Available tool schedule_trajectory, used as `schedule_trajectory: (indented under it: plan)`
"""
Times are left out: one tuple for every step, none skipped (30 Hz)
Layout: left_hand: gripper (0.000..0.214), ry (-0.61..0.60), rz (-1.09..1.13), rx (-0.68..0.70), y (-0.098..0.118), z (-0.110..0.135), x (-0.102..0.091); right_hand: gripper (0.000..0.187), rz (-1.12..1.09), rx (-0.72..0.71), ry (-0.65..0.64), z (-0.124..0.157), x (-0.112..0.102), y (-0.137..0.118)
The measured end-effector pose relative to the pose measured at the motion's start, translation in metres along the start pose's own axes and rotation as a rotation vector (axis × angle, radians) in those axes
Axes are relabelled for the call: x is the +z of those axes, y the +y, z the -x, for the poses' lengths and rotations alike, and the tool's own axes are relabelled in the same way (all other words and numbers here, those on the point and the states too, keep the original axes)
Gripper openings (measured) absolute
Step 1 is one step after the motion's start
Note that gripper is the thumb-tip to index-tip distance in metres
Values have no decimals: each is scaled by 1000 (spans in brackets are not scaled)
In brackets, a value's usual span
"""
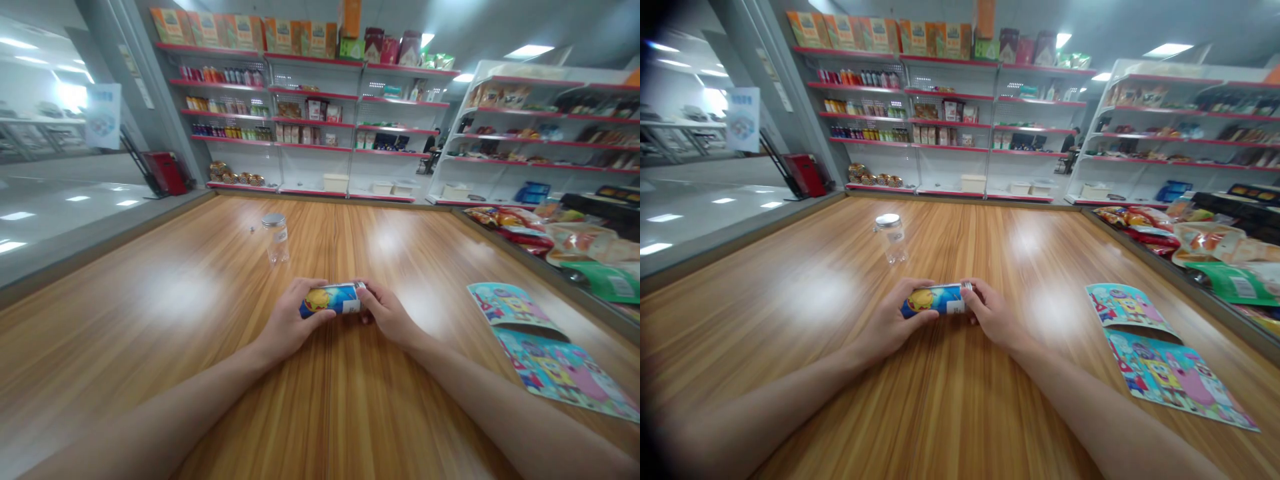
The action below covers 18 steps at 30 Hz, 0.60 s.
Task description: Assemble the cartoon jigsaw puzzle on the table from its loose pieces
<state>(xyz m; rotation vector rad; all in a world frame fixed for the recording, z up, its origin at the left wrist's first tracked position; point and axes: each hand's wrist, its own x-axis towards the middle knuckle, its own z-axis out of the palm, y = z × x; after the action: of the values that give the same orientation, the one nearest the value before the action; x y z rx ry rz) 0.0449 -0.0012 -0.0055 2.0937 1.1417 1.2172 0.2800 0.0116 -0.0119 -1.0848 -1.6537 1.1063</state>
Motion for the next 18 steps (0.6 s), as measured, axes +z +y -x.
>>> schedule_trajectory:
  plan:
    - [43,0,19,-13,0,0,0,50,-13,0,0,1,0,-2]
    - [45,-3,40,-32,1,1,0,50,-25,0,5,2,1,-3]
    - [47,-4,66,-54,3,1,0,49,-33,-1,10,3,1,-5]
    - [48,-4,94,-79,4,1,0,47,-37,-7,21,4,1,-7]
    - [49,-6,121,-107,7,1,0,46,-33,-21,35,5,2,-9]
    - [50,-2,147,-134,9,1,-1,45,-20,-41,46,6,2,-10]
    - [50,-5,174,-151,11,1,-2,43,-8,-63,58,7,2,-11]
    - [50,-5,203,-162,13,0,-3,42,1,-83,66,8,2,-12]
    - [51,-2,232,-168,15,-1,-3,41,4,-98,70,9,2,-12]
    - [51,0,260,-178,16,-2,-4,40,-1,-107,72,9,3,-13]
    - [51,-1,286,-198,17,-2,-5,40,-11,-114,72,10,3,-13]
    - [52,-9,311,-228,17,-3,-6,39,-24,-120,71,11,4,-13]
    - [54,-24,334,-266,18,-3,-7,38,-34,-126,72,11,4,-14]
    - [56,-41,357,-304,18,-2,-7,38,-40,-133,74,12,5,-14]
    - [57,-57,377,-337,19,-2,-8,38,-42,-141,79,13,5,-15]
    - [59,-69,392,-360,19,-1,-8,37,-41,-148,85,13,5,-16]
    - [61,-78,402,-377,19,0,-8,37,-35,-153,92,13,5,-17]
    - [61,-78,402,-387,19,1,-7,37,-22,-153,96,14,5,-18]
